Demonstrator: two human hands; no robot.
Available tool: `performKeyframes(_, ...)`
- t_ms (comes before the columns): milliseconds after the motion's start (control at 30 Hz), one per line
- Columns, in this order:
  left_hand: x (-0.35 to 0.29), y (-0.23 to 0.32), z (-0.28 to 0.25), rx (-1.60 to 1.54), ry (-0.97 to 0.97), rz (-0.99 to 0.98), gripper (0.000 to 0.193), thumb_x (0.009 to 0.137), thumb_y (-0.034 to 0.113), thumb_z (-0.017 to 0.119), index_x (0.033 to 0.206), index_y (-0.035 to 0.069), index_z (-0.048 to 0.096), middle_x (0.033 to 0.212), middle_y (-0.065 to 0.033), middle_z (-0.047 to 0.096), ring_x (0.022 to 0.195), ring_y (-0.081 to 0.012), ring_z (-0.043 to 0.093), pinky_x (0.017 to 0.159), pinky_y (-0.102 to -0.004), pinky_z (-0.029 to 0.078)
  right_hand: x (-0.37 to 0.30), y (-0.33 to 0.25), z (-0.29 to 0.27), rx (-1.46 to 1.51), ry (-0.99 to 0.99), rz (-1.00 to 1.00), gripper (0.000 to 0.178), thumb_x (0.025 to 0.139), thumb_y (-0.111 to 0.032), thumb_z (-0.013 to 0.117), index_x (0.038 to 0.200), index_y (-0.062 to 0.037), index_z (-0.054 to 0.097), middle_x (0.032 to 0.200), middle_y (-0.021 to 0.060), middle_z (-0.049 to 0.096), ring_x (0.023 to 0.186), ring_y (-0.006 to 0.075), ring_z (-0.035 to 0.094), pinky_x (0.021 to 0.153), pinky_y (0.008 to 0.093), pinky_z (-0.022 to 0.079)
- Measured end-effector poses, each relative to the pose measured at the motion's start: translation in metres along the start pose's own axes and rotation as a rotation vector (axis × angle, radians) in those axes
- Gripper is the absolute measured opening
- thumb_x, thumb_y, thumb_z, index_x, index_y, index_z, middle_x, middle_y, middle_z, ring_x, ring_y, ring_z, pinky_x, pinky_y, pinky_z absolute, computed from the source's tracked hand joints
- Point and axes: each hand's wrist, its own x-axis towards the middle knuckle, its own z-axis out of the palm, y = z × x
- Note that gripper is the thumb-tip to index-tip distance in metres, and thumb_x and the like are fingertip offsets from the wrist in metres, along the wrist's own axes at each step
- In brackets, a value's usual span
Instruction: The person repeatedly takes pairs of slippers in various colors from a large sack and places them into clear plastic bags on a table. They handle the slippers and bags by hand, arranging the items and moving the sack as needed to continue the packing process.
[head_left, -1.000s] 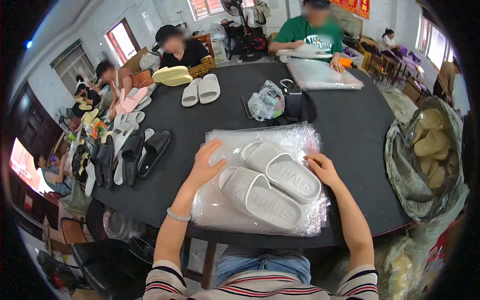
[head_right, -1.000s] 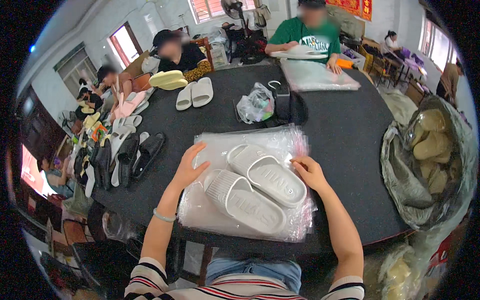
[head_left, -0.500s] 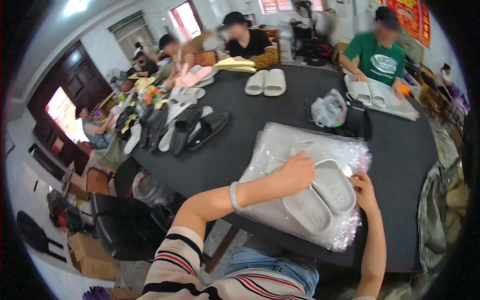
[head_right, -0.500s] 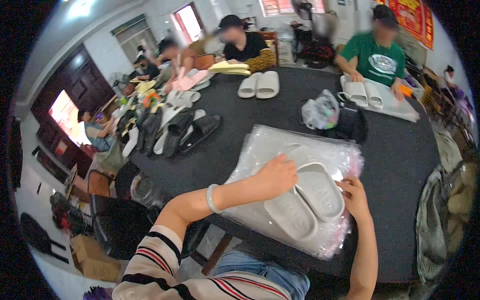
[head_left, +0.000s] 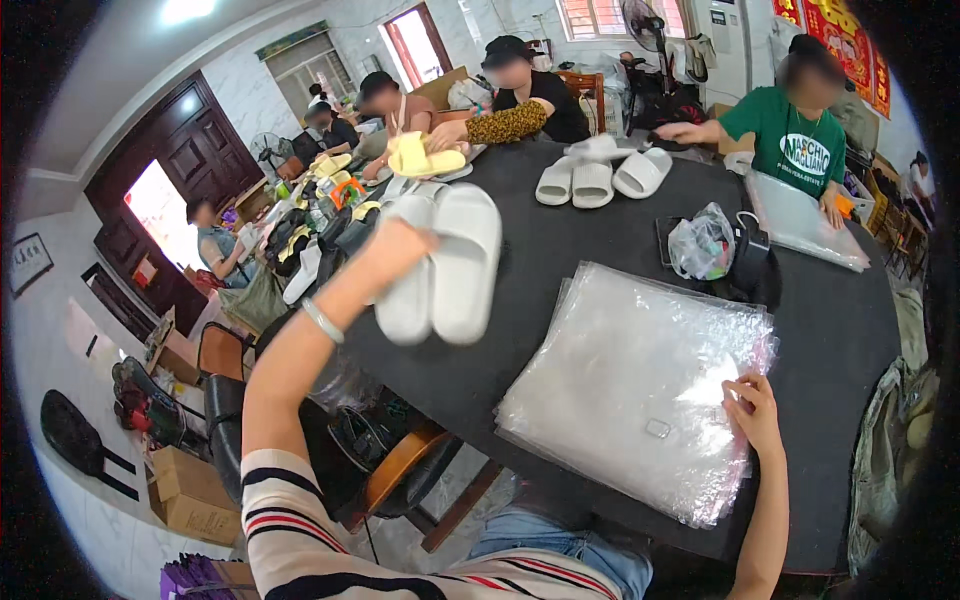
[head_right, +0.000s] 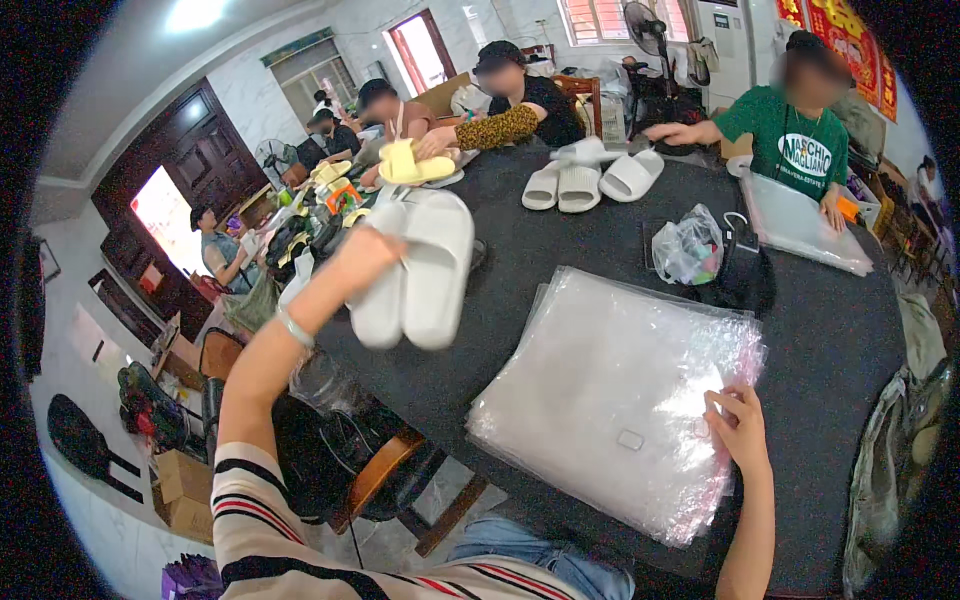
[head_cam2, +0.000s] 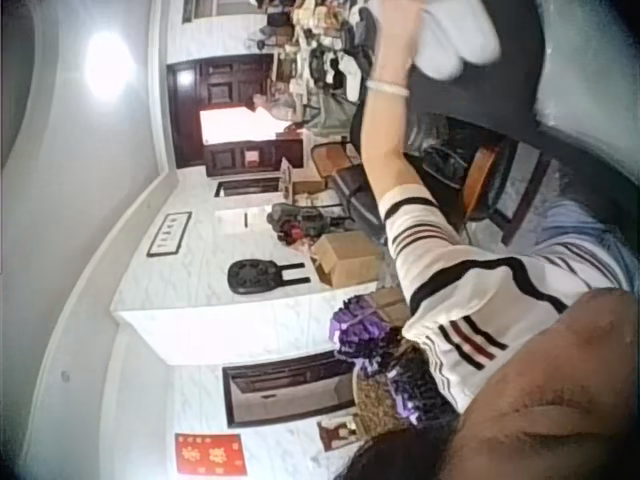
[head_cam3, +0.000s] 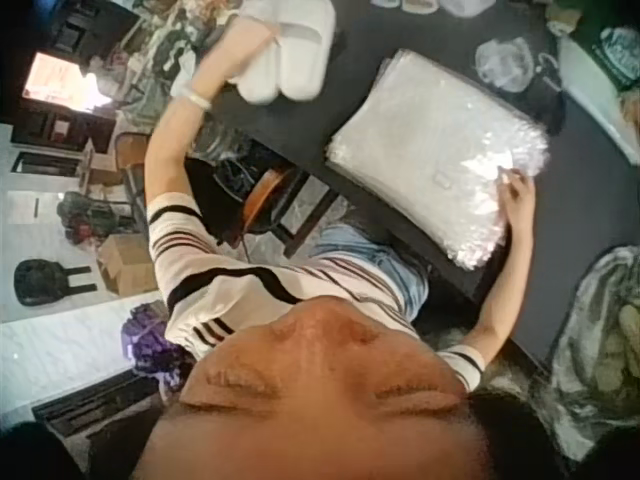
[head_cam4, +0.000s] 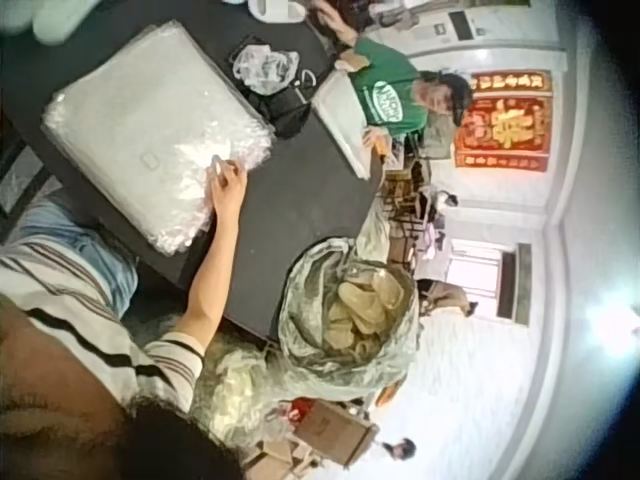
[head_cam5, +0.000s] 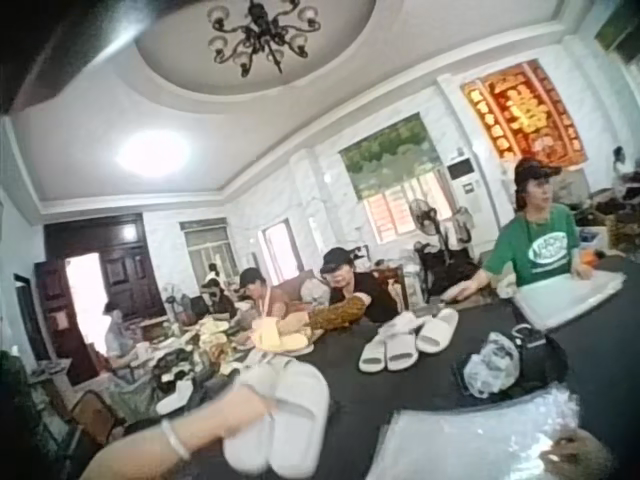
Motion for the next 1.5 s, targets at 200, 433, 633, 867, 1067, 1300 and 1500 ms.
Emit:
performKeyframes(200,-0.04,-0.135,0.046,0.006,-0.077,-0.707,0.051,0.084,0.021,0.059,0.132,0.01,0.047,0.118,-0.0142,0.058,0.102,-0.0318,0.061,0.09,-0.0471,0.047,-0.001,0.008,0.002,-0.027,0.023,-0.058,0.035,0.073,-0.005,0.076,0.107,-0.0112,0.071,0.104,0.0065,0.054,0.08,0.0164,0.051,0.064,0.0271,0.044)
performKeyframes(433,-0.052,-0.061,0.099,-0.302,-0.103,-0.592,0.064,0.081,0.035,0.065,0.137,0.01,0.045,0.131,-0.02,0.051,0.123,-0.0357,0.048,0.103,-0.0543,0.036,0.003,-0.002,0.006,0.035,-0.038,0.041,0.034,0.074,-0.005,0.074,0.107,-0.0107,0.071,0.106,0.0073,0.054,0.081,0.0164,0.051,0.066,0.0269,0.044)
performKeyframes(633,-0.03,0.047,0.119,-0.434,-0.294,-0.689,0.086,0.078,0.064,0.058,0.149,0.026,0.028,0.154,-0.0203,0.02,0.141,-0.041,0.02,0.105,-0.0714,0.013,0.0,0.002,0.004,-0.034,-0.001,-0.019,0.033,0.074,-0.005,0.074,0.107,-0.0089,0.071,0.103,0.0055,0.053,0.076,0.0135,0.05,0.063,0.0253,0.043)
performKeyframes(867,-0.029,0.112,0.161,-0.425,-0.083,-0.963,0.085,0.073,0.072,0.059,0.139,0.02,0.048,0.156,-0.0225,0.007,0.141,-0.0448,0.014,0.097,-0.0788,0.012,0.007,-0.011,0.003,0.039,-0.037,0.07,0.034,0.074,-0.005,0.075,0.107,-0.0082,0.071,0.102,0.0033,0.052,0.074,0.0105,0.047,0.062,0.0242,0.041)
performKeyframes(1067,-0.033,0.098,0.186,-0.432,-0.092,-0.977,0.073,0.078,0.073,0.051,0.128,0.02,0.06,0.15,-0.0253,0.025,0.14,-0.0438,0.018,0.098,-0.0779,0.013,0.007,-0.006,0.003,0.024,-0.05,0.093,0.031,0.072,-0.003,0.074,0.103,-0.0066,0.071,0.103,0.0039,0.052,0.076,0.011,0.048,0.06,0.0243,0.04)
performKeyframes(1300,-0.035,0.071,0.207,-0.437,-0.146,-1.007,0.074,0.077,0.075,0.05,0.129,0.023,0.059,0.15,-0.0241,0.026,0.142,-0.0413,0.016,0.101,-0.076,0.011,0.011,-0.007,0.006,0.024,-0.054,0.114,0.031,0.07,-0.002,0.073,0.1,-0.0048,0.07,0.103,0.0067,0.051,0.085,0.0183,0.05,0.072,0.0285,0.043)
performKeyframes(1500,-0.028,0.041,0.227,-0.474,-0.261,-1.047,0.076,0.076,0.078,0.048,0.132,0.028,0.056,0.153,-0.0214,0.022,0.143,-0.0391,0.014,0.103,-0.0748,0.01,0.014,-0.016,0.005,0.002,-0.069,0.147,0.032,0.068,0.0,0.071,0.1,-0.0043,0.07,0.103,0.008,0.05,0.089,0.0196,0.049,0.074,0.0296,0.043)
